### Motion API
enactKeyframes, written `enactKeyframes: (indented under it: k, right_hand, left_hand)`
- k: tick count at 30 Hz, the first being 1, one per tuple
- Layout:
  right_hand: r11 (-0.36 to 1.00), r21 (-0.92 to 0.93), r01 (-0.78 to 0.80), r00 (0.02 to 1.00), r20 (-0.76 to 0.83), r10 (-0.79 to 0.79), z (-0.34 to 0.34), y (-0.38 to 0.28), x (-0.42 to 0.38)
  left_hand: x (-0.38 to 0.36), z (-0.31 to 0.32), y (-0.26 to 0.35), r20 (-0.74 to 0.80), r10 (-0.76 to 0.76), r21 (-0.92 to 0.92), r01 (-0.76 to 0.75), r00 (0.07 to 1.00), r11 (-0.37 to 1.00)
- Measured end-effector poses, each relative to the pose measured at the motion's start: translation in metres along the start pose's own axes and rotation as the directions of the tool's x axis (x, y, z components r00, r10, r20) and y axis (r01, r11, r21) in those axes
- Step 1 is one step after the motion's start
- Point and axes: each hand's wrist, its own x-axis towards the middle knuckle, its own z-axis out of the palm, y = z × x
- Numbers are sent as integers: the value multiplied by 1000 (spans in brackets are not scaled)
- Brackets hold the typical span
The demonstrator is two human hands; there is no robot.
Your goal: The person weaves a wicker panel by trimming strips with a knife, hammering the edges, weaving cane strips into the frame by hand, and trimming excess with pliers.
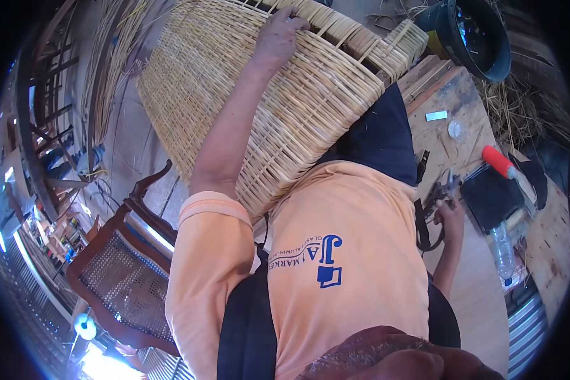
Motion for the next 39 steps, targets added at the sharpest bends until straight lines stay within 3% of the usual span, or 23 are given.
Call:
enactKeyframes:
  k: [1,3,5,7,8,9,11,14,16,18,22,26,29,30,33,37,39]
  right_hand:
    - [1000,-3,-5,1000,-1,5,-2,-4,-2]
    - [906,398,145,979,72,-188,0,-15,-6]
    - [857,486,171,980,1,-197,28,-33,-15]
    - [777,629,-2,940,266,-214,51,-51,-16]
    - [800,593,-86,906,380,-185,54,-55,-12]
    - [800,593,-91,909,379,-177,55,-63,-5]
    - [936,352,-18,798,568,-198,54,-91,21]
    - [996,54,76,858,506,-93,78,-187,37]
    - [975,-121,189,838,538,-96,100,-245,53]
    - [940,-221,259,778,624,-68,125,-287,63]
    - [863,-383,329,700,712,49,181,-333,85]
    - [791,-576,208,750,613,248,225,-355,91]
    - [791,-600,122,686,627,369,237,-361,124]
    - [771,-613,176,688,637,349,238,-370,116]
    - [792,-595,137,644,661,386,242,-361,133]
    - [790,-604,100,662,633,401,244,-358,137]
    - [787,-610,92,673,620,402,245,-357,136]
  left_hand:
    - [-1,0,-1,2,-3,-4,3,1000,1000]
    - [1,1,-3,48,29,-125,-22,998,992]
    - [-1,3,-2,26,-42,-205,47,999,978]
    - [-4,-1,0,12,-110,-272,109,994,956]
    - [-7,-1,4,-49,-127,-186,116,991,976]
    - [-10,-1,6,-108,-138,-102,127,985,987]
    - [-5,0,2,-40,-191,-97,186,981,978]
    - [-3,0,-2,49,-263,-85,266,964,960]
    - [0,-1,0,68,-276,-83,281,959,956]
    - [-1,-4,11,-10,-231,-72,230,973,971]
    - [-3,4,14,-67,-219,-48,216,973,975]
    - [1,-1,11,-19,-278,-84,276,960,958]
    - [4,-3,14,-26,-294,-112,290,955,951]
    - [5,-3,14,-64,-271,-93,265,960,960]
    - [7,-5,15,-39,-295,-96,291,955,952]
    - [2,-1,9,38,-329,-137,331,944,934]
    - [-2,8,-1,-31,-185,-48,184,982,982]
